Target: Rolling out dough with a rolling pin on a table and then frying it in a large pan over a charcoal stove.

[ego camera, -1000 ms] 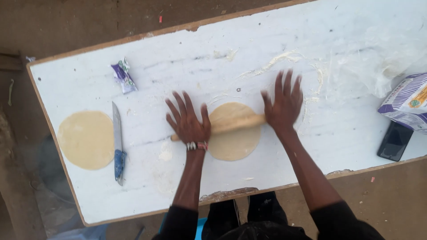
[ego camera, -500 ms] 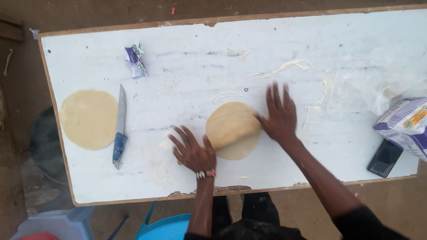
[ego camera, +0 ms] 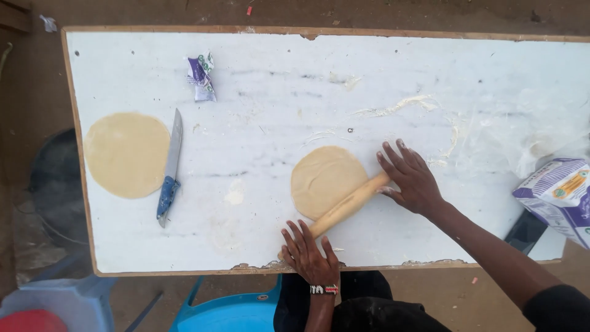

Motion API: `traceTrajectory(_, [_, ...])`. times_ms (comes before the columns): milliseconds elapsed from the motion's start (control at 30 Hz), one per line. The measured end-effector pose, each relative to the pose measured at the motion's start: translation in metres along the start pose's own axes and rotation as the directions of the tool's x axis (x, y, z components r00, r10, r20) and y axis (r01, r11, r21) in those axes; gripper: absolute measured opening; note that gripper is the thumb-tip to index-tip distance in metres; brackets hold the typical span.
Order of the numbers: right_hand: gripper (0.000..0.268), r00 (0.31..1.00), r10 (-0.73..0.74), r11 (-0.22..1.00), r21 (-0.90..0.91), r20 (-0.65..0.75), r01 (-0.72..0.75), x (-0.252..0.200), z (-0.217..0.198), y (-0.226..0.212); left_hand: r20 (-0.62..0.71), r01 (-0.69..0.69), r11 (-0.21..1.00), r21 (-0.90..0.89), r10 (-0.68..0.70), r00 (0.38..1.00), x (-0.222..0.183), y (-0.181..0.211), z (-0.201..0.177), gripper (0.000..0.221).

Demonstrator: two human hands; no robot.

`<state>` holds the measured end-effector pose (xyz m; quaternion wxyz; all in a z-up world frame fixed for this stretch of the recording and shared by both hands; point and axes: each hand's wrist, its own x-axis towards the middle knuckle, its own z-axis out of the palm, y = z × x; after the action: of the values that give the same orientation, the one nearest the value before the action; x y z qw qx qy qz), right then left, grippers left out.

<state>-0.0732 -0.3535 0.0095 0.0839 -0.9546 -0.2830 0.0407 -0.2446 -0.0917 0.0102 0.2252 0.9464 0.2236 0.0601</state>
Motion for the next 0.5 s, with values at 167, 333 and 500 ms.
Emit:
traceTrajectory(167, [0.088,0.991,-0.07,0.997,-0.047,-0.11,0.065,0.116,-0.009,-0.016,-0.195,0.116,0.99,0.074,-0.1,0.976,0.087,0.0,0.004,0.068])
traceTrajectory(333, [0.092,0.993,-0.032,0.999,-0.019,-0.113,0.03,0.207,-0.01,-0.036,-0.245,0.281,0.959,-0.042,-0.283,0.927,0.158,-0.022,0.007,0.074])
traceTrajectory(500, [0.086,0.959,-0.093,0.996,-0.029,-0.269,0.088,0.141,-0.019,-0.035,-0.199,0.168,0.978,0.122,-0.142,0.97,0.107,-0.005,0.0,0.08])
